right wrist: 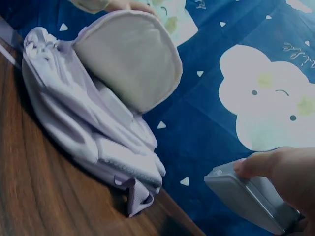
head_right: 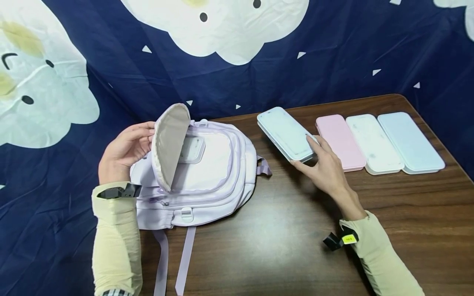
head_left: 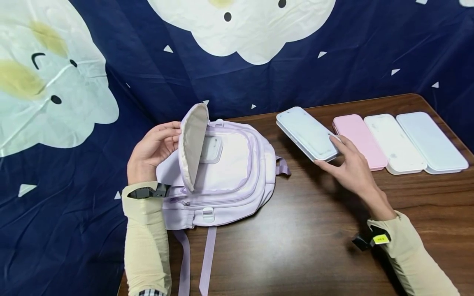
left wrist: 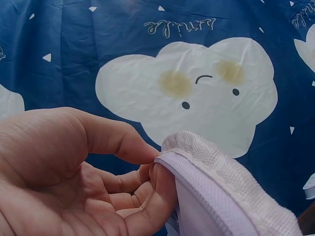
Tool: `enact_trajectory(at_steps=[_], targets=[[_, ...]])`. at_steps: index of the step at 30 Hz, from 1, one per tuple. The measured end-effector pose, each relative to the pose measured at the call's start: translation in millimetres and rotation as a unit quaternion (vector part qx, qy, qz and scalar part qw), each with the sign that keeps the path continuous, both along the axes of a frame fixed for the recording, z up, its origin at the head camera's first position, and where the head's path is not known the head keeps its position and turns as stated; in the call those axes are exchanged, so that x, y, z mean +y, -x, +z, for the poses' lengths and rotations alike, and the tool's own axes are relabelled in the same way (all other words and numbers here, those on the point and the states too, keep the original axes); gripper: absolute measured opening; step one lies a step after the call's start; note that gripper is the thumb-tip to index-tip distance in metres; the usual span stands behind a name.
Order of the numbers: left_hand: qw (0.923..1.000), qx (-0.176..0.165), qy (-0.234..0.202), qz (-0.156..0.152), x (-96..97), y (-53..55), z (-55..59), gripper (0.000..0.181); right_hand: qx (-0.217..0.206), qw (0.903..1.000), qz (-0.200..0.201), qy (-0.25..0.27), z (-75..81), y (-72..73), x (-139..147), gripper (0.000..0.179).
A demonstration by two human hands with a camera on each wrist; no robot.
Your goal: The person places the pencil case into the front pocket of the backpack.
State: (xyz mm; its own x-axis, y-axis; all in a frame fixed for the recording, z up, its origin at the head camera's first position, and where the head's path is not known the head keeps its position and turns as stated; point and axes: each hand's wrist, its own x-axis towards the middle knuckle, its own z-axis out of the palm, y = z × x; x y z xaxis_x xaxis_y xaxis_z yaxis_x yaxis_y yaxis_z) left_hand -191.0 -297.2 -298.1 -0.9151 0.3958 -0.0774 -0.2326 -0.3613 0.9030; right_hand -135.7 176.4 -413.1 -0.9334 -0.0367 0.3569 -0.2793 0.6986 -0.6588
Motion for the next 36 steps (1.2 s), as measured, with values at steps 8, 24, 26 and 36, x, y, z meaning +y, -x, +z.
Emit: enact_trajectory(at_steps=[8, 24, 26, 36], targets=[[0.9999, 0.0, 0.003, -0.01, 2.7, 0.8, 2.3, 0.026, 0.015, 0.9984, 0.046, 0.029, 12.2, 0.2, -15.8, 0.078], [1.0, -0.003, 0.003, -0.006, 3.3, 0.1, 1.7, 0.026, -0.008, 0.9884, 0.151, 0.01, 23.5, -8.0, -51.5, 0.077], [1.0, -0.003, 0.001, -0.008, 3.2, -0.7, 1.8, 0.025, -0.011, 0.9866, 0.162, 0.006, 23.1, -9.8, -55.1, 0.077], [0.9999, -0.002, -0.004, -0.01, 2.9, -0.2, 1.2, 0.028, -0.046, 0.9666, 0.252, 0.019, 18.3, -16.2, -73.5, 0.073]])
